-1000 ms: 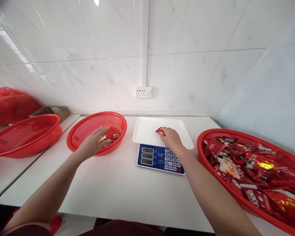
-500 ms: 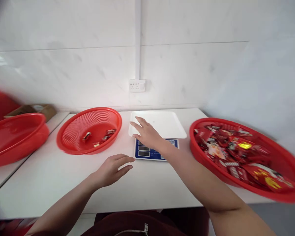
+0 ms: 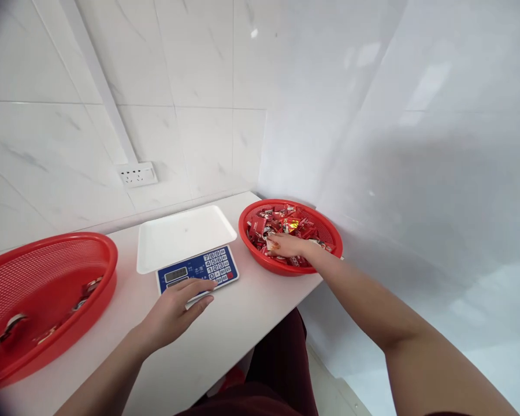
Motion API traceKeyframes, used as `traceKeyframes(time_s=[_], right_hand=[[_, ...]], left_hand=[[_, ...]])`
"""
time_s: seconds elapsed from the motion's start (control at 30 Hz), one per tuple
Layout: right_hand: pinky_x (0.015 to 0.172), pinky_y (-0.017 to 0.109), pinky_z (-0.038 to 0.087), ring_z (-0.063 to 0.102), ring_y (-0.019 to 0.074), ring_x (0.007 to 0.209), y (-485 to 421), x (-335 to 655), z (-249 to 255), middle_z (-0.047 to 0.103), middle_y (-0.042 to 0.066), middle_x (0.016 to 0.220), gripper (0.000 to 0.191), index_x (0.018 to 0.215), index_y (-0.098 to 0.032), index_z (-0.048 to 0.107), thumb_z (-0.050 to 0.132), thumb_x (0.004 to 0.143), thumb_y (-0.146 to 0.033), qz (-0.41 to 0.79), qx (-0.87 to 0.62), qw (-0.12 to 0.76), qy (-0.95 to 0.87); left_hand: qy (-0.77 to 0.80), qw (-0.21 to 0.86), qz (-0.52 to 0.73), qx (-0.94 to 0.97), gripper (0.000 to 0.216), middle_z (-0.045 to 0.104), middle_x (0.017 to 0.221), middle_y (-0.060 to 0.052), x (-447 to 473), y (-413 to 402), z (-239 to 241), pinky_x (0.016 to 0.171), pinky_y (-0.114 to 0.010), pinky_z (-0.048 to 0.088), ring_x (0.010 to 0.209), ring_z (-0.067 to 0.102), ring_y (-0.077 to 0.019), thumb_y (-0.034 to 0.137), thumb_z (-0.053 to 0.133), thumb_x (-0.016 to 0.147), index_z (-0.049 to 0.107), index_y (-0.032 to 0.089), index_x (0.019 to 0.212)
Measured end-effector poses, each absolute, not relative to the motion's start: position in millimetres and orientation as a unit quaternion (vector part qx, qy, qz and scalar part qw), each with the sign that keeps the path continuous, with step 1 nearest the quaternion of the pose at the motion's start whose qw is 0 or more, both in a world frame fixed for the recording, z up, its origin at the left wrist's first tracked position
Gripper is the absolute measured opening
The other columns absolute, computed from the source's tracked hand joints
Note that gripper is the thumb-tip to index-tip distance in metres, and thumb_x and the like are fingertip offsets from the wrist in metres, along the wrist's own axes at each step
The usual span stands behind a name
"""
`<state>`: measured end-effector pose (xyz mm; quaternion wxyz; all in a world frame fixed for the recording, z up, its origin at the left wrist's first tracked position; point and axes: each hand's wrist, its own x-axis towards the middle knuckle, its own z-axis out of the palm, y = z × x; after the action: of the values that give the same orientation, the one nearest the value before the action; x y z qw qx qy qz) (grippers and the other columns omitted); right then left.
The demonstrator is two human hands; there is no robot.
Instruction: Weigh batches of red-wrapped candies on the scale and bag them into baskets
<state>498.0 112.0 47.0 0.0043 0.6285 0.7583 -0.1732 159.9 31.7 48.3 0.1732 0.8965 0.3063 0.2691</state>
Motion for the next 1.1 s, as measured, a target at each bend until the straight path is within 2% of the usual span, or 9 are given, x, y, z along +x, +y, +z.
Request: traceKeyframes(time_s=[0.13, 0.3, 0.47, 0.57, 0.7, 0.77, 0.87, 0.93, 1.1], right_hand=[[0.070, 0.029, 0.044, 0.060, 0.0240, 0.082, 111, 501, 40, 0.065, 0.006, 0.092, 0.013, 0.086, -0.022, 0.061, 0.053, 0.077, -0.028, -0.150, 0.666, -0.032, 0.730], [0.075, 0.030, 0.043, 0.058, 0.0236, 0.094, 121, 510, 49, 0.062, 0.010, 0.108, 0.028, 0.109, -0.018, 0.053, 0.043, 0.083, -0.019, -0.122, 0.715, -0.115, 0.679], [0.061, 0.022, 0.046, 0.062, 0.0157, 0.075, 124, 511, 68, 0.067, 0.006, 0.094, 0.032, 0.112, -0.017, 0.053, 0.045, 0.084, -0.029, -0.277, 0.685, -0.195, 0.645], [0.057, 0.024, 0.045, 0.061, 0.0170, 0.070, 128, 513, 74, 0.068, 0.005, 0.086, 0.031, 0.099, -0.018, 0.062, 0.054, 0.077, -0.037, -0.360, 0.660, -0.115, 0.650], [0.071, 0.030, 0.048, 0.061, 0.0233, 0.088, 133, 515, 74, 0.066, 0.005, 0.101, 0.043, 0.105, -0.022, 0.064, 0.058, 0.072, -0.049, -0.292, 0.639, -0.001, 0.712], [0.082, 0.033, 0.046, 0.056, 0.0263, 0.103, 130, 513, 70, 0.059, 0.005, 0.117, 0.057, 0.120, -0.024, 0.055, 0.060, 0.070, -0.049, -0.263, 0.613, 0.020, 0.744], [0.082, 0.035, 0.046, 0.053, 0.0286, 0.107, 115, 506, 58, 0.052, 0.005, 0.127, 0.074, 0.137, -0.028, 0.033, 0.061, 0.069, -0.038, -0.243, 0.619, 0.068, 0.744], [0.083, 0.037, 0.046, 0.052, 0.0295, 0.109, 103, 501, 46, 0.048, 0.004, 0.130, 0.074, 0.138, -0.031, 0.030, 0.058, 0.069, -0.027, -0.202, 0.636, 0.068, 0.741], [0.079, 0.034, 0.043, 0.054, 0.0288, 0.102, 95, 498, 26, 0.053, 0.009, 0.123, 0.057, 0.124, -0.023, 0.049, 0.053, 0.068, -0.016, -0.103, 0.658, -0.009, 0.746]], left_hand=[[0.303, 0.213, 0.271, 0.889, 0.024, 0.065, 0.106, -0.002, 179, 34, 48, 0.081, -0.028, 0.051, 0.098, 0.060, -0.0166, 0.031, 0.043, 0.089, 0.056, 0.025, 0.109], [0.333, 0.264, 0.276, 0.862, 0.023, 0.063, 0.108, -0.001, 177, 36, 42, 0.076, -0.025, 0.052, 0.100, 0.059, -0.0163, 0.032, 0.043, 0.088, 0.056, 0.027, 0.107], [0.371, 0.278, 0.292, 0.837, 0.023, 0.064, 0.106, -0.002, 167, 43, 35, 0.068, -0.024, 0.054, 0.099, 0.059, -0.0174, 0.035, 0.045, 0.087, 0.057, 0.027, 0.105], [0.378, 0.279, 0.294, 0.832, 0.024, 0.064, 0.106, -0.003, 162, 45, 36, 0.066, -0.025, 0.054, 0.099, 0.059, -0.0184, 0.036, 0.045, 0.087, 0.057, 0.026, 0.105], [0.386, 0.268, 0.302, 0.830, 0.024, 0.064, 0.108, -0.003, 154, 47, 40, 0.075, -0.029, 0.054, 0.100, 0.059, -0.0192, 0.036, 0.046, 0.086, 0.058, 0.025, 0.105], [0.394, 0.275, 0.307, 0.822, 0.026, 0.064, 0.107, -0.004, 149, 50, 41, 0.070, -0.028, 0.055, 0.099, 0.060, -0.0199, 0.037, 0.047, 0.086, 0.058, 0.025, 0.107], [0.405, 0.289, 0.317, 0.807, 0.029, 0.065, 0.104, -0.005, 143, 54, 41, 0.061, -0.025, 0.055, 0.094, 0.061, -0.0203, 0.039, 0.048, 0.085, 0.058, 0.025, 0.108], [0.411, 0.290, 0.321, 0.802, 0.028, 0.065, 0.105, -0.004, 141, 57, 40, 0.063, -0.025, 0.055, 0.094, 0.062, -0.0193, 0.039, 0.049, 0.085, 0.059, 0.025, 0.107], [0.420, 0.284, 0.318, 0.801, 0.028, 0.065, 0.105, -0.003, 139, 59, 43, 0.069, -0.024, 0.055, 0.095, 0.061, -0.0173, 0.040, 0.048, 0.085, 0.059, 0.025, 0.105]])
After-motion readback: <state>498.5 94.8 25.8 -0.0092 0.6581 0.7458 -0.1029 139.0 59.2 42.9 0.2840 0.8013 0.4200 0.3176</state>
